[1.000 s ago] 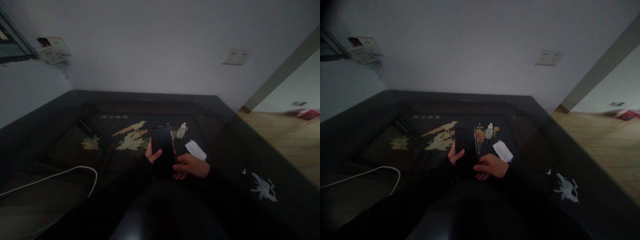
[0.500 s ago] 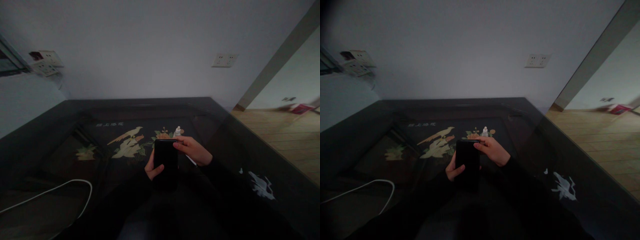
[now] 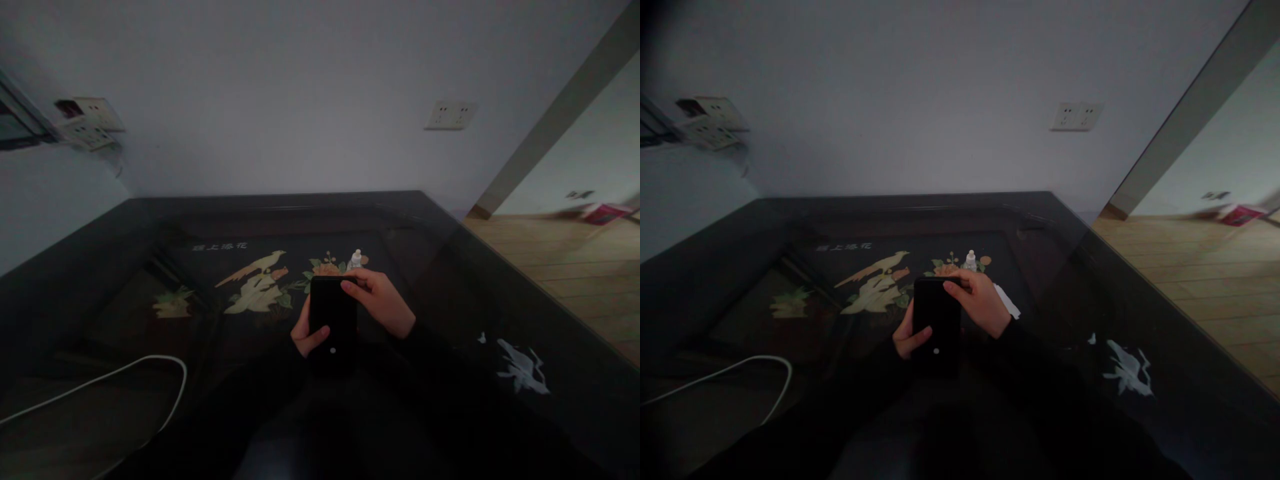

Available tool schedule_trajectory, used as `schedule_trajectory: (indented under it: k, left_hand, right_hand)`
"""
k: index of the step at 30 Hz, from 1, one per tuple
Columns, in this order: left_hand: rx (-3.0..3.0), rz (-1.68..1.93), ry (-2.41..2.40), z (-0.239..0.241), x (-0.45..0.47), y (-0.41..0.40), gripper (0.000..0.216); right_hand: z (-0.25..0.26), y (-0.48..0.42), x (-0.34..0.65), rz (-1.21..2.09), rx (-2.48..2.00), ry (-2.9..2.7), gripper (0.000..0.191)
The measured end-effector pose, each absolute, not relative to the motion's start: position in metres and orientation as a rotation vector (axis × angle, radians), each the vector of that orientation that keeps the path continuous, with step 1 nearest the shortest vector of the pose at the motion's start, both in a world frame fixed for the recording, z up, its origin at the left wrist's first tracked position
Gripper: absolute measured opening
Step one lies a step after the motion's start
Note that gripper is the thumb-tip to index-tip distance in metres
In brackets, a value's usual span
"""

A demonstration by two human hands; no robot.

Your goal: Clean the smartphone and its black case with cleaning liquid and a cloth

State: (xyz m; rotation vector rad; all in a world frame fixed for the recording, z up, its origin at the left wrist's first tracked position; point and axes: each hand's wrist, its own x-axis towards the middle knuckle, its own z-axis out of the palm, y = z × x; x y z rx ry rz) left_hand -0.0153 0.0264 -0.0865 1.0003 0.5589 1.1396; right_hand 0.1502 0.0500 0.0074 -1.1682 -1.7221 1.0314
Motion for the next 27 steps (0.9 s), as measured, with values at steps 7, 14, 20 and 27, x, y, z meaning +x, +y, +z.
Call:
schedule_trajectory:
  k: [7,14,20,27]
  left_hand:
    - [1.139,1.184,0.578,-0.091,-0.011,0.026,0.074]
    - [1.328,1.182,0.619,-0.096,-0.017,0.032,0.074]
    - [1.097,1.196,0.677,-0.100,-0.019,0.042,0.080]
    - [0.963,1.229,0.962,-0.104,-0.029,0.072,0.085]
  right_hand:
    - [0.028,0.054,0.131,0.700,-1.239,-1.924,0.016]
    - [0.028,0.057,0.113,0.497,-1.305,-2.049,0.017]
    - [0.024,0.067,0.129,0.688,-1.028,-1.741,0.027]
    - [-0.027,0.047,0.151,1.230,-1.384,-1.541,0.043]
